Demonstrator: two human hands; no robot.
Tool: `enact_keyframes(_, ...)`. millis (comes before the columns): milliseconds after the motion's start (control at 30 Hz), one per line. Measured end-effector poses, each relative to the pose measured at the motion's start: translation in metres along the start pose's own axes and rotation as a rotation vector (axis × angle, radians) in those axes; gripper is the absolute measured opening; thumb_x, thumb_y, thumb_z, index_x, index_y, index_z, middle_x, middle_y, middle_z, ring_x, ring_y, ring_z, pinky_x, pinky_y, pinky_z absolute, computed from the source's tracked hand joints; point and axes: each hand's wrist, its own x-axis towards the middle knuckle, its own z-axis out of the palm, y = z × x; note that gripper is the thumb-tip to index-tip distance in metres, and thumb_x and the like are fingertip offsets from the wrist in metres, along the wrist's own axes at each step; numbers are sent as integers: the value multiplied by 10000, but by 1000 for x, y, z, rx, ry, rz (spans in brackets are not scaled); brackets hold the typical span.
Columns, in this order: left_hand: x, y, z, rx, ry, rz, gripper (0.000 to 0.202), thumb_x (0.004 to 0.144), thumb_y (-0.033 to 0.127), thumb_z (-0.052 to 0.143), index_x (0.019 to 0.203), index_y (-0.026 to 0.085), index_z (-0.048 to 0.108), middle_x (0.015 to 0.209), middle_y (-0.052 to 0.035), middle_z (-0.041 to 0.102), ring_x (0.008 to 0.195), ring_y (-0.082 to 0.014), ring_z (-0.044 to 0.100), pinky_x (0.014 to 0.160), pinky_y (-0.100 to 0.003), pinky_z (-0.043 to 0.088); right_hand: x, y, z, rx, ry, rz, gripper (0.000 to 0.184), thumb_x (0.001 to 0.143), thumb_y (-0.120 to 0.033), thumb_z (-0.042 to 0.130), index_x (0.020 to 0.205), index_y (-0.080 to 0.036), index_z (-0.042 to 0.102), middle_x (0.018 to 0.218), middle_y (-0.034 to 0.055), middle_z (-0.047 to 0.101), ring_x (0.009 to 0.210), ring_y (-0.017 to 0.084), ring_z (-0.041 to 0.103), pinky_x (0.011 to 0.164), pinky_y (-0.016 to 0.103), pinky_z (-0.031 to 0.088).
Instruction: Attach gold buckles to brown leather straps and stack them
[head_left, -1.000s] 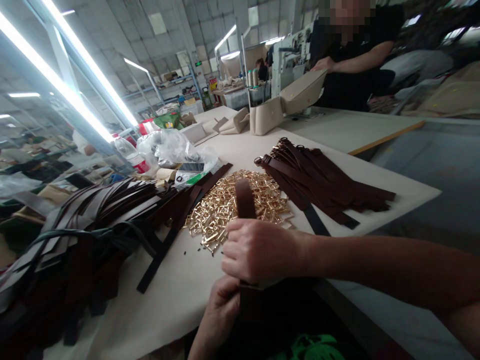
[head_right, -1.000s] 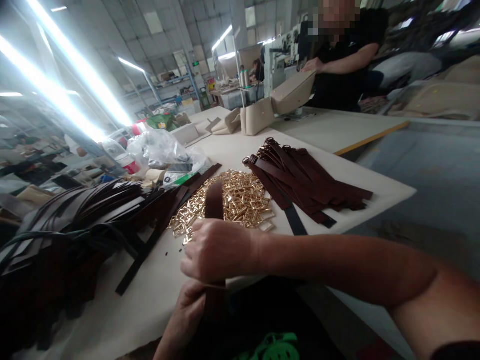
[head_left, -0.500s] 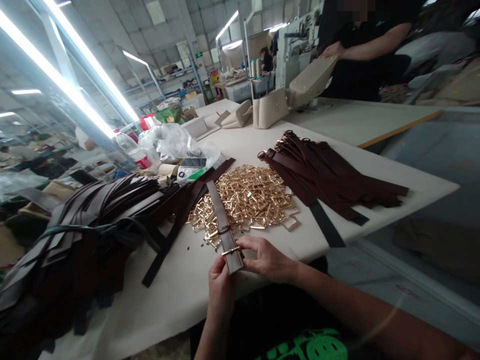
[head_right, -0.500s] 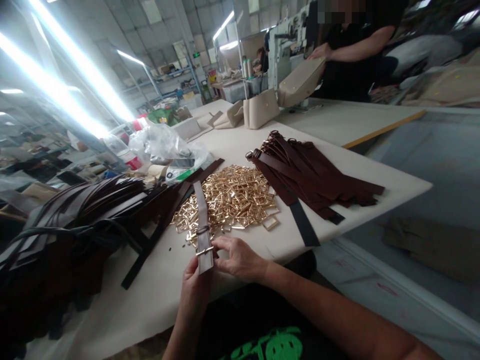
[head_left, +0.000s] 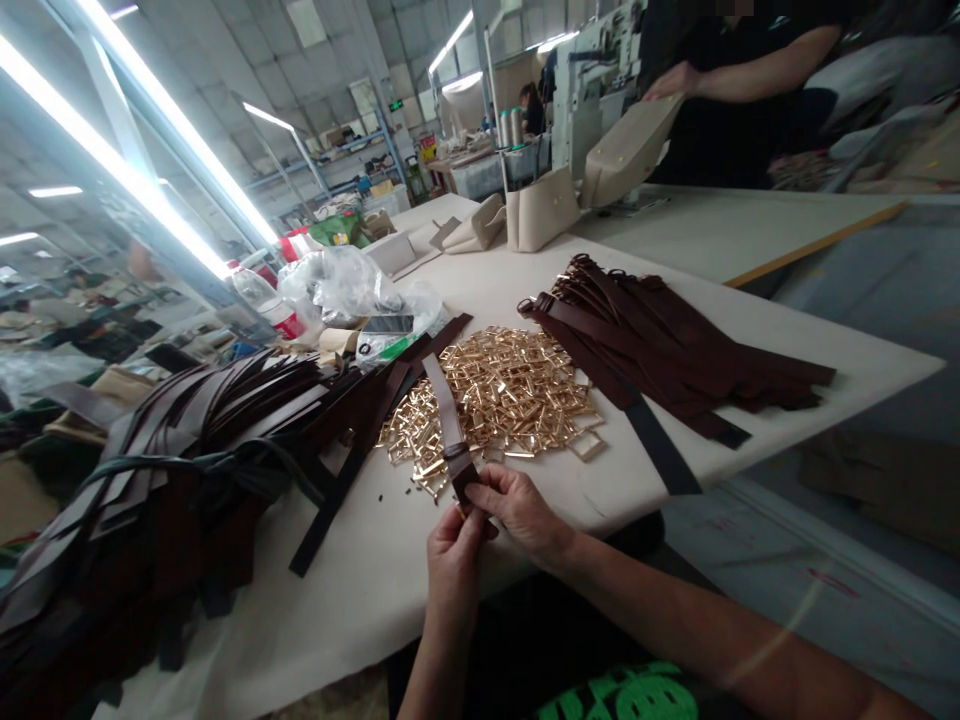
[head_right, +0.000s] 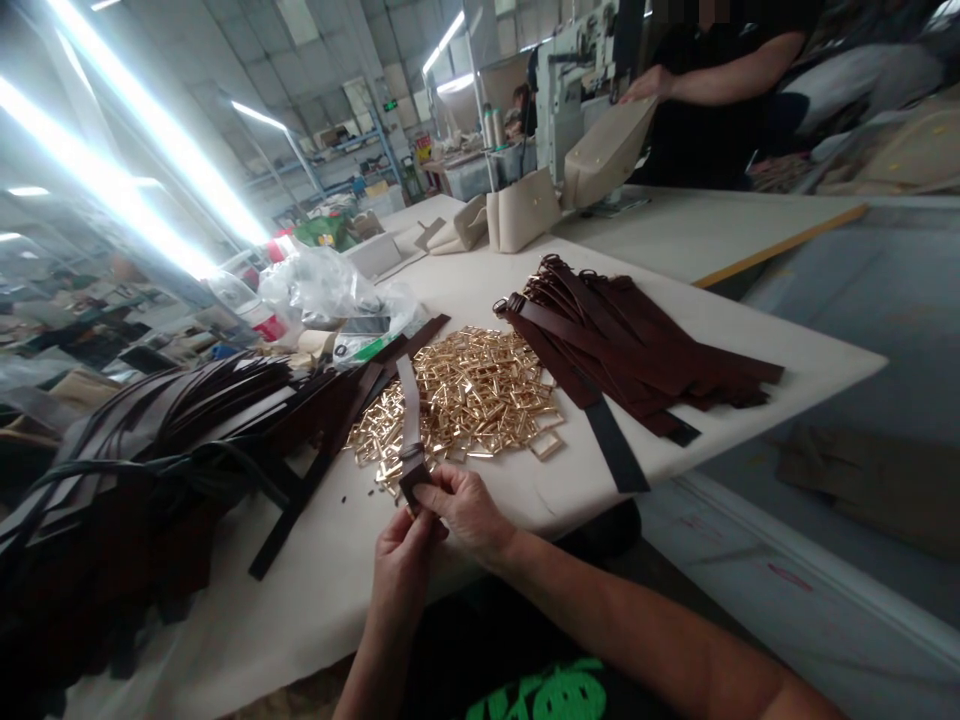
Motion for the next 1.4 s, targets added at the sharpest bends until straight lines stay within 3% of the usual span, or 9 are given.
enact_keyframes(167,-2,7,4,45,-60,-7,385,712,488,793,879,142,764,700,-33,706,645,-143,623,640,-235,470,3,-3,-8,-184,34,-130,278,760,-406,697,732,-174,545,661,-26,553,591,113,487,529,222,402)
enact_keyframes(300,1,19,-9,99,-75,15,429,722,485,779,997,157,753,860,-83,748,687,-171,670,668,-276,519,7,-3,-21,-343,59,-253,208,807,-381,621,788,-185,553,698,-11,600,591,125,520,549,242,440)
enact_keyframes(500,31,42,-55,289,126,226,345,731,440,762,927,157,752,836,-85,745,708,-174,666,678,-276,508,7,-2,-33,-430,129,-290,182,819,-360,593,788,-196,520,659,4,648,582,153,622,541,250,492)
enact_keyframes(633,57,59,-94,549,275,362,359,776,483,672,923,160,728,870,-88,742,755,-206,682,703,-307,518,4,1,-34,-404,124,-246,217,817,-385,612,784,-203,498,657,-6,636,585,164,665,558,264,546)
enact_keyframes(767,76,77,-128,759,390,418,295,809,431,626,921,175,718,840,-74,729,803,-232,667,753,-326,496,4,5,-34,-409,120,-227,236,823,-394,630,785,-206,493,653,-22,601,571,169,680,529,253,548)
enact_keyframes(900,94,87,-147,932,474,433,265,787,325,651,990,168,716,965,-130,730,949,-309,651,884,-410,454,4,6,-34,-423,115,-258,234,827,-394,636,778,-204,510,658,-23,591,565,169,679,516,249,542)
enact_keyframes(1033,107,87,-148,1040,453,439,313,697,231,741,1006,188,726,975,-143,728,1033,-360,624,972,-472,413,3,4,-34,-414,116,-253,241,830,-407,638,775,-207,515,636,-11,618,569,174,674,547,261,553)
enact_keyframes(1200,108,77,-132,1012,407,516,393,701,160,706,1088,226,708,1131,-86,684,1113,-294,610,1024,-411,423,3,3,-35,-426,107,-260,237,842,-410,631,783,-204,529,666,3,637,588,170,674,554,250,545)
enact_keyframes(1400,98,59,-115,793,259,482,384,769,309,687,1136,194,676,1088,-82,721,1000,-234,671,901,-352,511,4,8,-36,-425,92,-242,238,850,-409,623,782,-211,512,649,-7,626,586,176,666,556,264,538)
